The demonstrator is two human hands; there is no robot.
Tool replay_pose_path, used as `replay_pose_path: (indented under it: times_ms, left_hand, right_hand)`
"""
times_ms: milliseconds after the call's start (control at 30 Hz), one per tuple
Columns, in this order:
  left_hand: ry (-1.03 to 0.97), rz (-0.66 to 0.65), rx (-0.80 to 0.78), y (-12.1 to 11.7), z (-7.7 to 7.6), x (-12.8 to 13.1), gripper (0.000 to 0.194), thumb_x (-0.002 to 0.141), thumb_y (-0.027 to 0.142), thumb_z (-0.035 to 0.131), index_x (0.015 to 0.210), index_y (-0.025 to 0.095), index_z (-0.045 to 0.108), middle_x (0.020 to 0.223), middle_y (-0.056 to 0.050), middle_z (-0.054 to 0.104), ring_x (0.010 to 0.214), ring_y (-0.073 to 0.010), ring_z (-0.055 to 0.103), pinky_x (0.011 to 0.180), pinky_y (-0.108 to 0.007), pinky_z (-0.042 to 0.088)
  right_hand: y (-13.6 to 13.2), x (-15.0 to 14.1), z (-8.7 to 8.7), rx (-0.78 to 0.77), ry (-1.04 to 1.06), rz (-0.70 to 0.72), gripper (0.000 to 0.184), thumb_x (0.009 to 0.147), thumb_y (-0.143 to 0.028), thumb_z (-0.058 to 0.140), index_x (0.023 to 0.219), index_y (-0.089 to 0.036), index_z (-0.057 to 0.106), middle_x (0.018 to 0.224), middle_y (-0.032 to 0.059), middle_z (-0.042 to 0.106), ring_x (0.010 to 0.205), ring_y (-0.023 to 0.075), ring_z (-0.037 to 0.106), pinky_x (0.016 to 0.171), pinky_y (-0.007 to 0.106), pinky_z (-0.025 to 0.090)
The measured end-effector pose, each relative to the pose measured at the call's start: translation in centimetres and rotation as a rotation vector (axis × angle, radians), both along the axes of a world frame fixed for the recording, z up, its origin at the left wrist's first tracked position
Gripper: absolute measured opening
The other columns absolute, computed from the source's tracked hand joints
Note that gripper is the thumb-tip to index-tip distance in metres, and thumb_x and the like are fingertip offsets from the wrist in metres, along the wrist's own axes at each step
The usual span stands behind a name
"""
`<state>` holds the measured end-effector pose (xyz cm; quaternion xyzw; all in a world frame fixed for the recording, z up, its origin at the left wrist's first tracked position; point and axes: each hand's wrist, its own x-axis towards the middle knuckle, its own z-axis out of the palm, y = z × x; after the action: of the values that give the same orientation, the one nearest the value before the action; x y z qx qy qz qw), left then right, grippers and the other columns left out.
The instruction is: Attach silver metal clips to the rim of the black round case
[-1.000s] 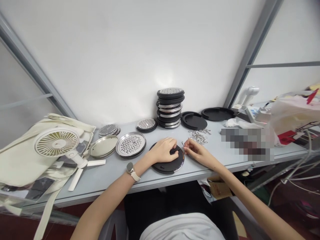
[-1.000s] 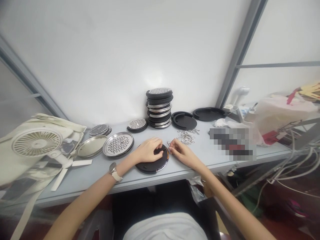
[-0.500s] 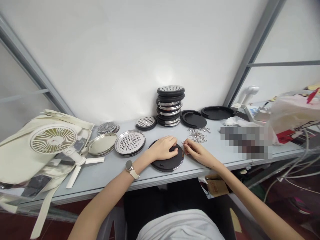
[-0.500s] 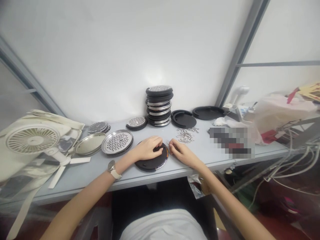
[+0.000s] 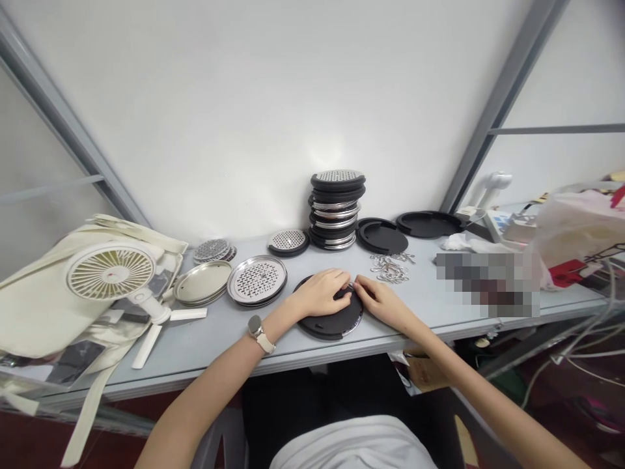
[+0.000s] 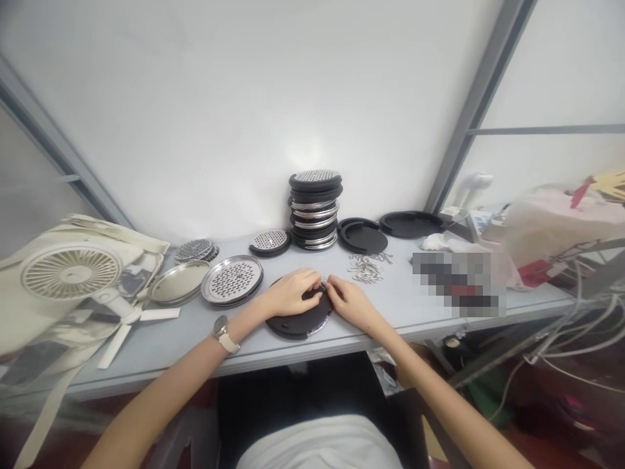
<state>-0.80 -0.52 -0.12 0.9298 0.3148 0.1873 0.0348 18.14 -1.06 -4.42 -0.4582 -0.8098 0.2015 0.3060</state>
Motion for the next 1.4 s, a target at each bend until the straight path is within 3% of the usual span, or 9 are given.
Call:
replay_pose_path:
  times_ms: [133,433,967,1400]
  left_hand:
    - [-0.02,0.006,-0.019,-0.1,0.0,0.0,0.008,0.087,0.025,0.05,0.09,0.018,0.047,0.085,-0.003,0.054,0.077,-0.0176,0.053,0.069,-0.029,0.043]
    - [-0.037,-0.019,0.008,-0.2,-0.2,-0.2,0.023,0.091,0.034,0.049,0.107,0.018,0.053,0.117,-0.01,0.046,0.09,-0.0192,0.058,0.087,-0.034,0.048]
    - [-0.065,-0.057,-0.035,0.0,-0.2,-0.3,0.02,0.093,0.03,0.047,0.106,0.018,0.056,0.113,-0.009,0.049,0.092,-0.0184,0.057,0.088,-0.032,0.047]
    - [-0.047,-0.054,-0.047,0.0,-0.2,-0.3,0.019,0.093,0.03,0.047,0.105,0.018,0.056,0.113,-0.008,0.049,0.093,-0.0181,0.057,0.088,-0.031,0.046]
  right_hand:
    - [-0.5,0.5,0.3,0.012,-0.026,0.025,0.028,0.096,-0.032,0.033,0.071,-0.022,0.042,0.063,-0.0013,0.054,0.06,0.016,0.053,0.059,0.026,0.036]
    - [-0.9,0.4,0.4,0.031,-0.045,0.014,0.027,0.097,-0.031,0.031,0.075,-0.022,0.044,0.069,0.0011,0.057,0.065,0.0175,0.056,0.062,0.027,0.039]
    - [-1.2,0.4,0.6,0.041,-0.021,0.046,0.021,0.093,-0.026,0.034,0.074,-0.022,0.04,0.066,-0.002,0.051,0.06,0.015,0.05,0.059,0.026,0.038]
    - [-1.1,0.4,0.6,0.054,-0.061,0.052,0.025,0.096,-0.028,0.029,0.076,-0.022,0.044,0.07,0.0014,0.055,0.067,0.0176,0.054,0.065,0.028,0.041]
